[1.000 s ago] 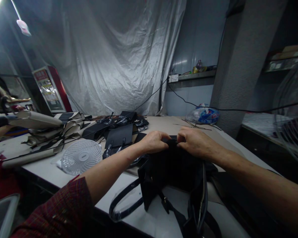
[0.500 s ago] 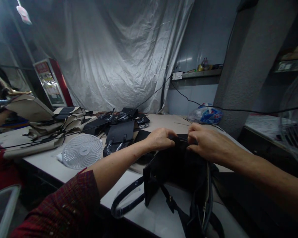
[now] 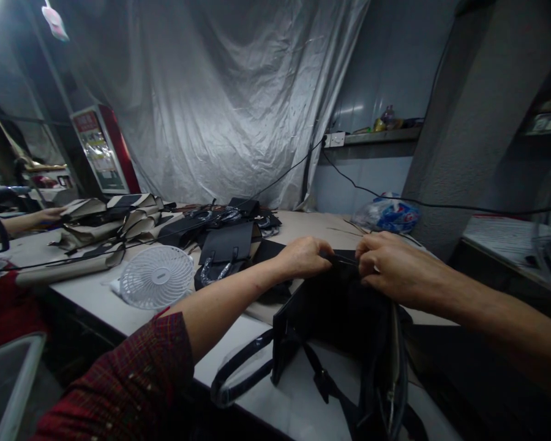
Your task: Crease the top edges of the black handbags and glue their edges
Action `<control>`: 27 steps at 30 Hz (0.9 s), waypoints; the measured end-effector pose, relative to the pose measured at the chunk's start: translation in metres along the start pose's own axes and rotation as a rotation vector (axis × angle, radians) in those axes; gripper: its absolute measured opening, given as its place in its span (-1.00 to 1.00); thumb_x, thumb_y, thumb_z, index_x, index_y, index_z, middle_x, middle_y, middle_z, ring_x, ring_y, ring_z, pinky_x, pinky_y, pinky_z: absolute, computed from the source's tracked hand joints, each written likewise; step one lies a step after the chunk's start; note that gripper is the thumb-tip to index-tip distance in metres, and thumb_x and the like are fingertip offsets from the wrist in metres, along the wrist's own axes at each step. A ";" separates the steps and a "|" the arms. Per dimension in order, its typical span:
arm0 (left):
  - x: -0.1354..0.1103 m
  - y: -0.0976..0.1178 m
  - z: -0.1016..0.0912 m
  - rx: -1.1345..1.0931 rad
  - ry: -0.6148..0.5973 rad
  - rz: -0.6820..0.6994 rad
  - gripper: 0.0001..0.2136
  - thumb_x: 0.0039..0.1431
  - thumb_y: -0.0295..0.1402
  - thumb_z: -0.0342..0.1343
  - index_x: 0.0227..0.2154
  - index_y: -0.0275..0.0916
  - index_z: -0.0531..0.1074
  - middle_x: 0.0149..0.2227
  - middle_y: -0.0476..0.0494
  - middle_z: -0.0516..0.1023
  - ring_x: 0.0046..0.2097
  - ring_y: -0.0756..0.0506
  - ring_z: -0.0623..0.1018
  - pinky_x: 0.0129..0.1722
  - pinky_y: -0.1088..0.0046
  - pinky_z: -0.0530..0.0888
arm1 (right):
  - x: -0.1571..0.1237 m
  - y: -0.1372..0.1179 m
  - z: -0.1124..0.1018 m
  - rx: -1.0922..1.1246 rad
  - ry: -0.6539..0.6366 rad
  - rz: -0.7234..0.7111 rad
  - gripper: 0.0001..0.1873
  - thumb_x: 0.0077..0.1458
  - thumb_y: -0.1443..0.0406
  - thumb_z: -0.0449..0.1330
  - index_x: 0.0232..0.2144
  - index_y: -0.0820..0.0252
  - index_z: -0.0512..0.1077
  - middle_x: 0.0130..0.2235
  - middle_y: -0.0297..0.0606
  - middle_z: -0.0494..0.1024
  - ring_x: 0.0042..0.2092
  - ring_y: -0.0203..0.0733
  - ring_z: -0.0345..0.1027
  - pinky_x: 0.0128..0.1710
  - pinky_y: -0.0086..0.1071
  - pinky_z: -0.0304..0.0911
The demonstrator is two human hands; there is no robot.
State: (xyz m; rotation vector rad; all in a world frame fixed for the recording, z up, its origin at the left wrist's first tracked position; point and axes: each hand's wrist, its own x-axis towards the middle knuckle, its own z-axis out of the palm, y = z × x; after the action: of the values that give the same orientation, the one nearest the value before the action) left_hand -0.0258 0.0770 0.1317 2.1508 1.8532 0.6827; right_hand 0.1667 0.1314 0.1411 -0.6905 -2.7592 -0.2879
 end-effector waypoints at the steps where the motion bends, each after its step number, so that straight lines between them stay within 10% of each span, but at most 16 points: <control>1: 0.000 0.000 0.000 0.010 0.007 0.001 -0.72 -0.03 -0.31 0.08 -0.23 -0.19 0.56 -0.57 0.02 0.40 -0.49 -0.01 0.38 -0.46 0.52 0.26 | -0.003 0.000 -0.001 0.001 0.002 -0.008 -0.84 -0.17 0.43 0.23 -0.66 0.08 0.48 -0.28 -0.26 0.47 -0.16 -0.06 0.28 -0.22 -0.24 0.21; 27: -0.020 -0.001 0.002 -0.352 -0.131 -0.226 -0.74 -0.09 -0.41 0.03 -0.25 -0.25 0.36 -0.63 0.08 0.30 -0.65 0.00 0.36 -0.74 0.57 0.29 | -0.007 -0.026 0.002 -0.128 0.157 -0.006 -0.90 -0.04 0.44 0.17 -0.54 0.19 0.41 -0.32 -0.17 0.44 -0.16 -0.03 0.24 -0.18 -0.20 0.23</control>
State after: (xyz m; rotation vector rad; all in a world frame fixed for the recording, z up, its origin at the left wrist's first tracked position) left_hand -0.0278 0.0576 0.1248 1.6954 1.7234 0.7345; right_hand 0.1595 0.1065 0.1343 -0.6600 -2.6116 -0.5019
